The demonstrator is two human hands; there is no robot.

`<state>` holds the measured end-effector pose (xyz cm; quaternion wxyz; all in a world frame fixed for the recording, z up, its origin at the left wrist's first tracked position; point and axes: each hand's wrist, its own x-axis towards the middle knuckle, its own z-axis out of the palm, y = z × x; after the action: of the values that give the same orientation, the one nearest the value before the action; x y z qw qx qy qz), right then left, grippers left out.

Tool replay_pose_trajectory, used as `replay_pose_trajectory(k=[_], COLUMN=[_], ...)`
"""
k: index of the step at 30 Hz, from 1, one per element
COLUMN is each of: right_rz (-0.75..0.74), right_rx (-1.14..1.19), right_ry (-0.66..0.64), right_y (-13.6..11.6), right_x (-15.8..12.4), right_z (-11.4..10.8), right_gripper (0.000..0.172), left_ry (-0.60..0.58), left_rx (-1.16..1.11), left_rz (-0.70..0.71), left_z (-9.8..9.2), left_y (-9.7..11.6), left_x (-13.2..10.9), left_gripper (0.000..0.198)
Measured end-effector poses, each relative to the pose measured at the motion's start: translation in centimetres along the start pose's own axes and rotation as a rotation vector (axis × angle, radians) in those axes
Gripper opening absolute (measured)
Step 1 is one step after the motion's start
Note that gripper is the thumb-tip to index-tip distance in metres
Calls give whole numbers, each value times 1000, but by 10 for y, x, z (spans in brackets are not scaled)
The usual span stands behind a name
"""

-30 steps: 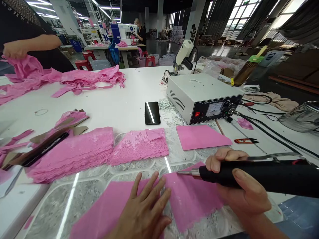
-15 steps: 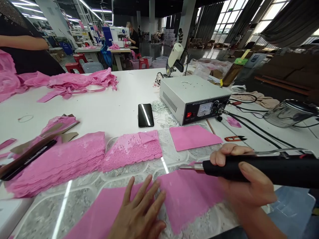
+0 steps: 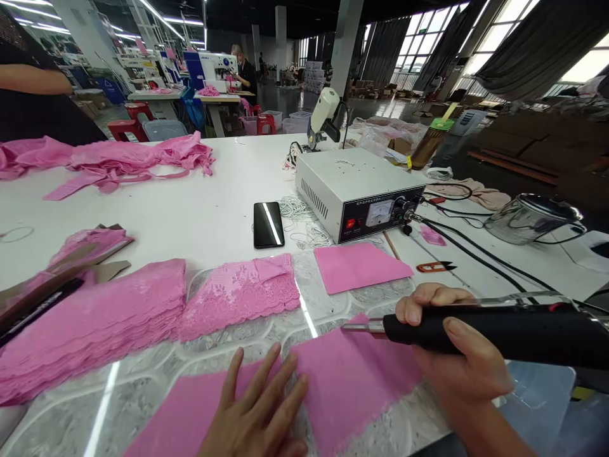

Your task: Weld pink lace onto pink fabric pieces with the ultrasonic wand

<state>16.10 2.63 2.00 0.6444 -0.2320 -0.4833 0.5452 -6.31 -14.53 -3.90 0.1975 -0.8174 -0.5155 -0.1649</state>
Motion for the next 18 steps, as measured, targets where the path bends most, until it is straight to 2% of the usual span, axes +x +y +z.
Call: replay_pose_trajectory(k=[13,18], right_rz=[-27,-84], right_rx=[-26,-11], right_ry=[-34,166], right_y=[-2,-9], right_x=[4,14], right_z=[1,-12], right_gripper=[5,8], left_ry=[18,-81], left_rx=[34,63], left_rz=[38,98], left_z=[-5,-6], left_y=[-6,-13], left_x=[8,2], left_gripper=[38,43])
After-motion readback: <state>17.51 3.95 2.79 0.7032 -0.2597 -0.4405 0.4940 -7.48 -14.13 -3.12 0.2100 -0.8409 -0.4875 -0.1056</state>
